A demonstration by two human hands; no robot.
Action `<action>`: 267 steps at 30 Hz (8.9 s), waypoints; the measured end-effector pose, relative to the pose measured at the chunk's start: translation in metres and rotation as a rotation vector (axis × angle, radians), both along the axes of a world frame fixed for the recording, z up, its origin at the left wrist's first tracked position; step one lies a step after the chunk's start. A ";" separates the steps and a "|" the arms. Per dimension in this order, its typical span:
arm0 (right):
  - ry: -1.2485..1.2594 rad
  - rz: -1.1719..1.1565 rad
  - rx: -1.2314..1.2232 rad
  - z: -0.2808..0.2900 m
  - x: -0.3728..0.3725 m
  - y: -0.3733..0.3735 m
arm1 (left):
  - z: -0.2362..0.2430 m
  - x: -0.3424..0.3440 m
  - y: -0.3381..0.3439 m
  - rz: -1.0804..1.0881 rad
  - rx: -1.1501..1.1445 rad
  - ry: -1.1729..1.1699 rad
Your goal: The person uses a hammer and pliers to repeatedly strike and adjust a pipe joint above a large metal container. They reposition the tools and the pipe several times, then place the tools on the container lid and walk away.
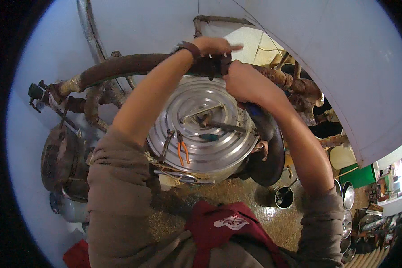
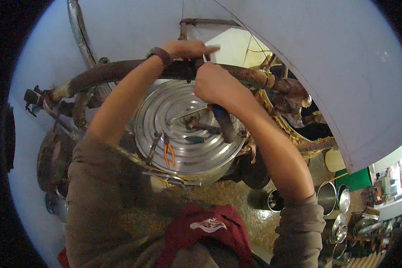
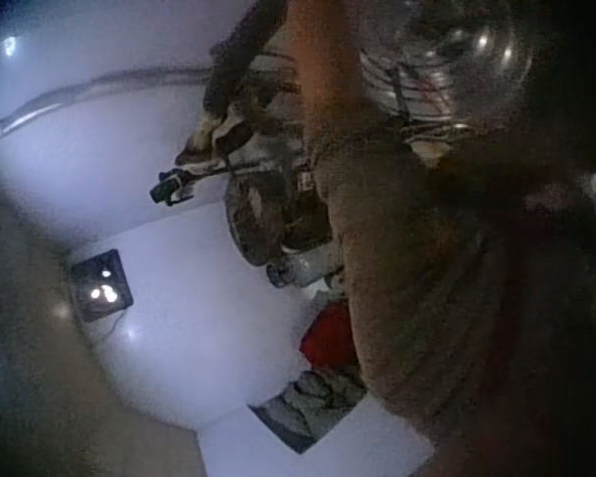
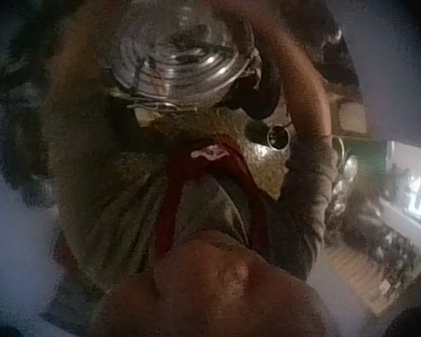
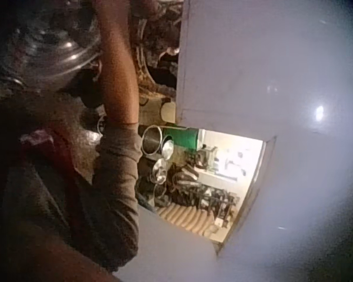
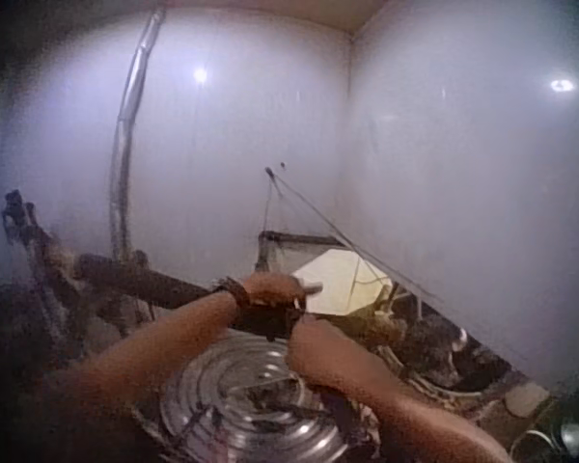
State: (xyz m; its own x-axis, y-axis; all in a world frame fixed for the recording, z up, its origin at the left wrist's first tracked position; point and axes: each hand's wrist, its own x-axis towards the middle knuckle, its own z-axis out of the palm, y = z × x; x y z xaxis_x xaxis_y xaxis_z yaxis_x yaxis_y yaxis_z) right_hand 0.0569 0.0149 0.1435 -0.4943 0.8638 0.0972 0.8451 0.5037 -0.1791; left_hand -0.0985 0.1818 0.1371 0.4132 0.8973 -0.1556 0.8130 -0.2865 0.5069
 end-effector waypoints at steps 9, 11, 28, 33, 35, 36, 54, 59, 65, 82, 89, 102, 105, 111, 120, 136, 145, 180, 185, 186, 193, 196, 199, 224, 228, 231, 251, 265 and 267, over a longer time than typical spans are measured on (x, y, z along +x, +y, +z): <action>0.365 -0.189 -0.067 -0.028 -0.001 -0.018 | -0.035 0.010 0.045 -0.261 0.366 0.288; 0.422 -0.234 0.000 -0.041 -0.005 -0.016 | -0.037 0.007 0.047 -0.470 0.595 0.458; 0.730 -0.270 0.073 -0.091 -0.006 -0.022 | -0.052 0.002 0.041 -0.433 0.879 0.479; 0.738 -0.281 0.035 -0.084 -0.006 -0.025 | -0.053 0.001 0.044 -0.397 0.875 0.432; 0.699 -0.258 0.041 -0.078 -0.006 -0.027 | -0.052 0.001 0.045 -0.422 0.911 0.444; 0.675 -0.274 0.035 -0.075 -0.007 -0.028 | -0.051 0.001 0.044 -0.402 0.891 0.476; 0.754 -0.344 0.017 -0.084 -0.009 -0.035 | -0.041 0.008 0.024 -0.298 0.772 0.560; 0.869 -0.252 -0.393 -0.072 -0.001 -0.035 | -0.040 0.003 0.036 -0.394 0.706 0.450; 1.441 -0.208 -1.040 -0.020 0.036 -0.004 | -0.017 0.019 0.023 0.004 0.141 -0.031; 0.828 -0.385 -0.623 -0.007 0.130 -0.046 | -0.061 0.136 0.047 -0.605 0.604 0.034; 0.221 -0.323 -0.506 0.031 0.132 -0.041 | -0.042 0.109 0.043 -0.424 -0.030 -0.191; 1.137 -0.470 -0.600 -0.078 0.109 -0.026 | -0.075 0.119 0.055 -0.484 0.660 0.000; 1.188 -0.538 -0.552 -0.081 0.110 -0.021 | -0.067 0.124 0.049 -0.474 0.613 0.047; 1.066 -0.610 -0.414 -0.104 0.087 -0.029 | -0.052 0.125 0.044 -0.454 0.366 -0.031; 0.756 -0.541 -0.148 -0.119 0.093 -0.062 | -0.078 0.124 0.068 -0.642 0.883 0.143; 1.137 -0.426 -0.385 -0.103 0.110 -0.065 | -0.056 0.124 0.068 -0.687 0.580 -0.027; 0.822 -0.664 0.228 -0.129 0.076 -0.026 | -0.055 0.127 -0.011 -0.243 0.728 -0.105; 0.553 -0.552 0.097 -0.082 0.111 -0.132 | -0.058 0.133 0.049 -0.181 -0.339 -0.370; 0.514 -0.640 -0.058 -0.121 0.118 -0.109 | -0.053 0.131 0.032 -0.380 0.112 -0.247; 0.514 -0.641 -0.037 -0.130 0.116 -0.105 | -0.053 0.133 0.029 -0.353 0.057 -0.294; 0.706 -0.647 0.072 -0.180 0.102 -0.096 | -0.058 0.141 0.014 -0.235 -0.085 -0.402; 0.781 -0.643 0.114 -0.189 0.105 -0.091 | -0.057 0.144 0.015 -0.244 0.041 -0.382; 0.857 -0.639 0.073 -0.196 0.104 -0.089 | -0.056 0.144 0.014 -0.228 0.061 -0.347; 0.808 -0.693 0.084 -0.228 0.094 -0.067 | -0.052 0.136 0.022 -0.483 0.393 -0.150; 0.904 -0.506 0.034 -0.169 0.107 -0.099 | -0.048 0.128 0.033 -0.451 0.079 -0.240; 1.263 -0.477 -0.420 -0.136 0.124 -0.091 | -0.054 0.134 0.059 -0.296 -0.051 -0.077; 0.497 -0.514 0.378 -0.101 0.120 -0.011 | -0.041 0.132 0.036 -0.398 0.159 -0.187; 0.426 -0.635 0.264 -0.079 0.108 -0.014 | -0.048 0.130 0.056 -0.418 0.095 -0.202; 0.406 -0.647 0.266 -0.081 0.106 -0.014 | -0.040 0.139 0.038 -0.154 -0.083 -0.251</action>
State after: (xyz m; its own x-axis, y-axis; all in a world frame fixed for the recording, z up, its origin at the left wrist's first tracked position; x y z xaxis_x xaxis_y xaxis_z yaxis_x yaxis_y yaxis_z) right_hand 0.1626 0.0012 0.0628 0.2134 0.8894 0.4042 0.8783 0.0065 -0.4781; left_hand 0.0407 0.2193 0.0975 0.5781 0.8096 -0.1019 0.6098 -0.3456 0.7132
